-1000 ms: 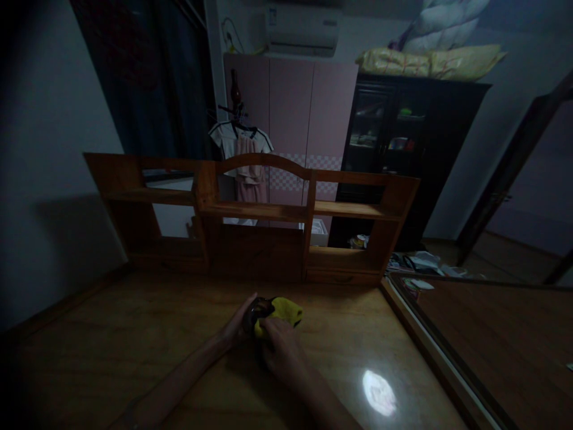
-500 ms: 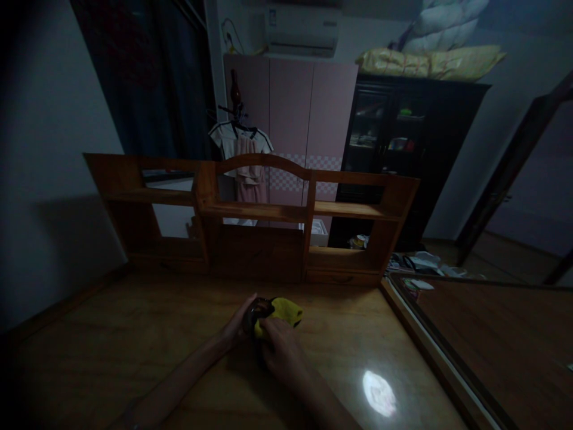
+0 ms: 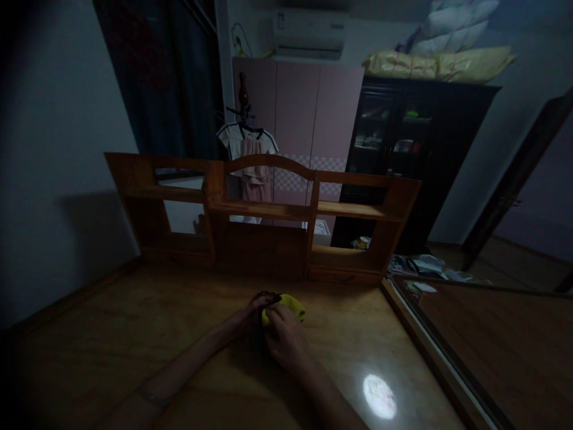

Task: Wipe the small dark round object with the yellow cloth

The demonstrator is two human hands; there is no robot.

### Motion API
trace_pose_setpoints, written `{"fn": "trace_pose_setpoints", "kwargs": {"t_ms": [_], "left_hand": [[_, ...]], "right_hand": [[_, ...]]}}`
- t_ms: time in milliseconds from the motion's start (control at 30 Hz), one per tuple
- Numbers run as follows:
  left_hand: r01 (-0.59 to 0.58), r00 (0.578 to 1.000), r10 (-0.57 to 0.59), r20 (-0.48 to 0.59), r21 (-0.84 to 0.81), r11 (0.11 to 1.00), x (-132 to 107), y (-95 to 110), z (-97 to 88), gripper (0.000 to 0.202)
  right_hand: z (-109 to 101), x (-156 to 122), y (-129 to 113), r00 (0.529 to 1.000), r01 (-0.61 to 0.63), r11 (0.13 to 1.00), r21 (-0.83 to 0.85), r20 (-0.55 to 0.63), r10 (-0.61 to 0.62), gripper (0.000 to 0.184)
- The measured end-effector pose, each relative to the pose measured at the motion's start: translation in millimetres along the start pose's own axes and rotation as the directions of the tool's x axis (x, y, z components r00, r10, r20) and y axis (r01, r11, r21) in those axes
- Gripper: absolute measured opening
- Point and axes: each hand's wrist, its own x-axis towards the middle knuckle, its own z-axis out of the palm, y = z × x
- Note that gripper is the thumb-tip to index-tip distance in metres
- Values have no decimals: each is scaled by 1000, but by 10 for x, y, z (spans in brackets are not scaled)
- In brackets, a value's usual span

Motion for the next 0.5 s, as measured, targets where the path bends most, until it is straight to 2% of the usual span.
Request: {"fn": "trace_pose_setpoints", "kwargs": {"t_ms": [133,333,400,500], "left_hand": [[-39,997,37,66,33,999,-117,70,66,51],[-127,988,130,84,-46,991,-180,129,156,53],[-148,986,153,60,-79,986,-184,136,161,58],[-127,990,132,56,-92,988,-189,143,144,58]], "right_hand": [[-116,46,-29,997,73,995,-66,-29,-75,52],[-397,123,-103,994,92,988,-120,71,-84,65],[-571,186,-250,994,108,991,-81,44,-105,60],[-936,253,-702,991,69,998,1,-115,-68,47]]}}
